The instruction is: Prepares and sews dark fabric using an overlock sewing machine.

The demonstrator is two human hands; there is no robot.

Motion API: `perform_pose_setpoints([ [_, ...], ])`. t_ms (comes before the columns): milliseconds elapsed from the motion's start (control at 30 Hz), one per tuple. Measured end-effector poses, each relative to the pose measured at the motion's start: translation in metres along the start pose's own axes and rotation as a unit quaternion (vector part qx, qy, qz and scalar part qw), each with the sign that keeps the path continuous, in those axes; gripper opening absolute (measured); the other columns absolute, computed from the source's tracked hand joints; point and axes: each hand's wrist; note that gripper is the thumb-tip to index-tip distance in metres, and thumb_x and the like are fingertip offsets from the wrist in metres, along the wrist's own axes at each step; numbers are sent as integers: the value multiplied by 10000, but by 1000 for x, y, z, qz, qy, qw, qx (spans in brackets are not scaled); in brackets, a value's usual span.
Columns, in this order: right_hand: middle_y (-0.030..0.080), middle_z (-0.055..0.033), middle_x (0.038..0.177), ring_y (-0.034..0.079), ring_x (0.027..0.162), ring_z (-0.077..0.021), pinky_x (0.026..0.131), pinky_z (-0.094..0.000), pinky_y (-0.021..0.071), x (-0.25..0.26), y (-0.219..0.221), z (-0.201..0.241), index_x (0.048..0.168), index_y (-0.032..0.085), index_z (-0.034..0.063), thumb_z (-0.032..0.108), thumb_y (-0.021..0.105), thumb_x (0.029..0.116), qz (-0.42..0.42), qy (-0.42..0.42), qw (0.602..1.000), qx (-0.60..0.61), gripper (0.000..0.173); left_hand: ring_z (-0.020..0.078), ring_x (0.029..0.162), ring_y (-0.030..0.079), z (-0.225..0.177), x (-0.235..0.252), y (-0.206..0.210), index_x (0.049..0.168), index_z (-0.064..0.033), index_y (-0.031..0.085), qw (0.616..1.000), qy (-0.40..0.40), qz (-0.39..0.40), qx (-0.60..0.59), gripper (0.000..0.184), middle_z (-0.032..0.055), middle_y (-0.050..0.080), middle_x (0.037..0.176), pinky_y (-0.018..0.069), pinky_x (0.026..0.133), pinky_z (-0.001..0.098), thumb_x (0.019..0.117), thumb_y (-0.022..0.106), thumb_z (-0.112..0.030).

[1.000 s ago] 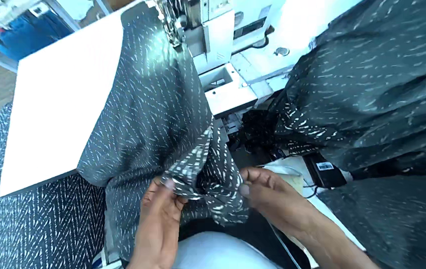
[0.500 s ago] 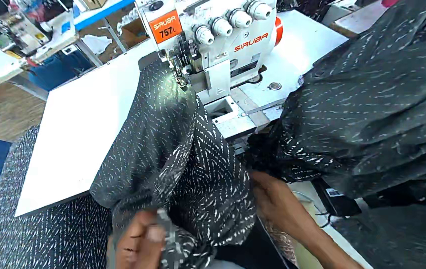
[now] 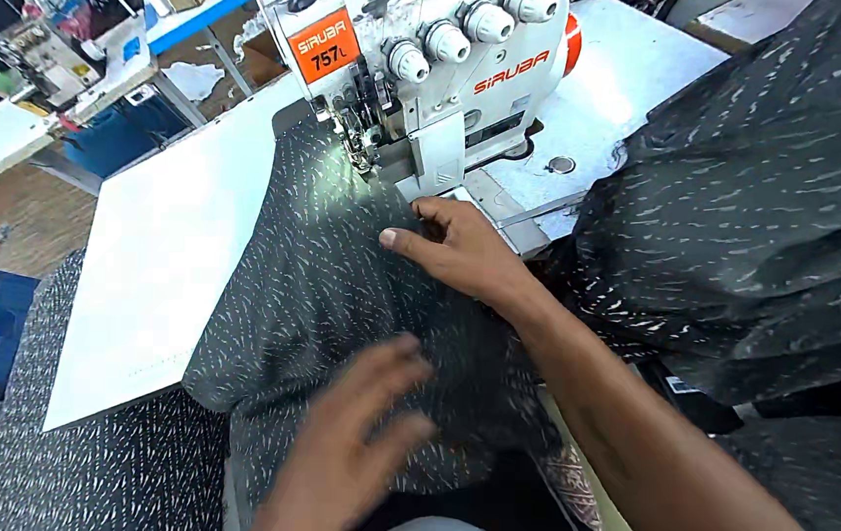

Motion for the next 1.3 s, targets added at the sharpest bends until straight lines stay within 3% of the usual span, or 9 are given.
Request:
perform_pose_setpoints([
  [100, 640, -6, 717, 585, 604, -92, 548, -274, 498, -1, 3, -2, 866, 702, 89, 306, 674, 993, -22, -5, 995, 94, 253, 188, 1113, 664, 39, 27, -64, 1385, -124, 586, 961, -94, -231, 121, 510, 62, 612, 1365, 599, 869, 393, 990, 642, -442],
  [167, 627, -3, 724, 560, 624, -82, 557, -262, 460, -9, 8, 0, 833, 704, 79, 260, 594, 1038, -42, -16, 989, 142, 295, 264, 1021, 669, 64, 36, -89, 1457, -94, 501, 937, -186, -214, 205, 674, 133, 583, 1386, 571, 799, 500, 951, 623, -522],
  [233, 689, 11, 868, 623, 758, -59, 651, -250, 514, -18, 14, 2, 853, 735, 100, 238, 567, 1040, -79, -50, 991, 98, 286, 281, 782, 661, 86, 37, -90, 1320, -54, 620, 929, -200, -161, 266, 593, 147, 677, 1146, 553, 659, 553, 928, 652, -499],
  [300, 717, -1, 928, 664, 813, -38, 692, -208, 565, -20, 23, 7, 885, 779, 99, 199, 649, 997, -141, -102, 985, 8, 198, 203, 612, 555, 102, 32, -82, 1042, -66, 698, 922, -163, -147, 318, 370, 65, 625, 831, 482, 538, 460, 937, 610, -410],
  [367, 707, -37, 888, 659, 783, -61, 668, -209, 556, -17, 28, 8, 869, 792, 81, 165, 725, 939, -205, -154, 962, -96, 129, 87, 528, 487, 109, 28, -79, 905, -90, 698, 924, -123, -186, 312, 268, -12, 574, 686, 426, 480, 313, 948, 597, -335],
  [467, 683, -61, 868, 641, 749, -83, 631, -212, 539, -18, 30, 8, 863, 777, 56, 129, 763, 901, -244, -176, 945, -131, 83, 5, 571, 523, 108, 24, -87, 909, -50, 735, 922, -84, -255, 279, 247, -12, 631, 739, 433, 504, 189, 966, 590, -242],
  [700, 680, 12, 717, 563, 557, -55, 495, -211, 460, -34, 28, 2, 890, 763, 77, 151, 731, 942, -134, 25, 977, 167, 96, 5, 669, 550, 103, 26, -125, 968, 7, 749, 919, -49, -273, 281, 272, 73, 691, 905, 437, 581, 167, 1001, 571, -196],
  [1000, 696, -7, 729, 607, 597, -51, 543, -196, 511, -95, 31, -20, 909, 764, 59, 117, 718, 940, -71, 97, 970, 210, 80, -34, 678, 528, 102, 35, -141, 997, 22, 705, 935, -37, -265, 232, 249, 28, 645, 852, 431, 611, 140, 1010, 576, -191],
  [1300, 725, -29, 751, 640, 630, -63, 583, -213, 543, -122, 39, -45, 894, 788, 47, 101, 779, 891, -138, 149, 947, 250, 54, -40, 695, 538, 108, 40, -140, 997, 3, 689, 941, -36, -261, 211, 200, -23, 627, 850, 449, 636, 149, 1004, 585, -167],
])
Point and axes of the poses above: each hand's wrist, its own x-axis towards the middle knuckle, its own y-axis out of the palm, z = x × y
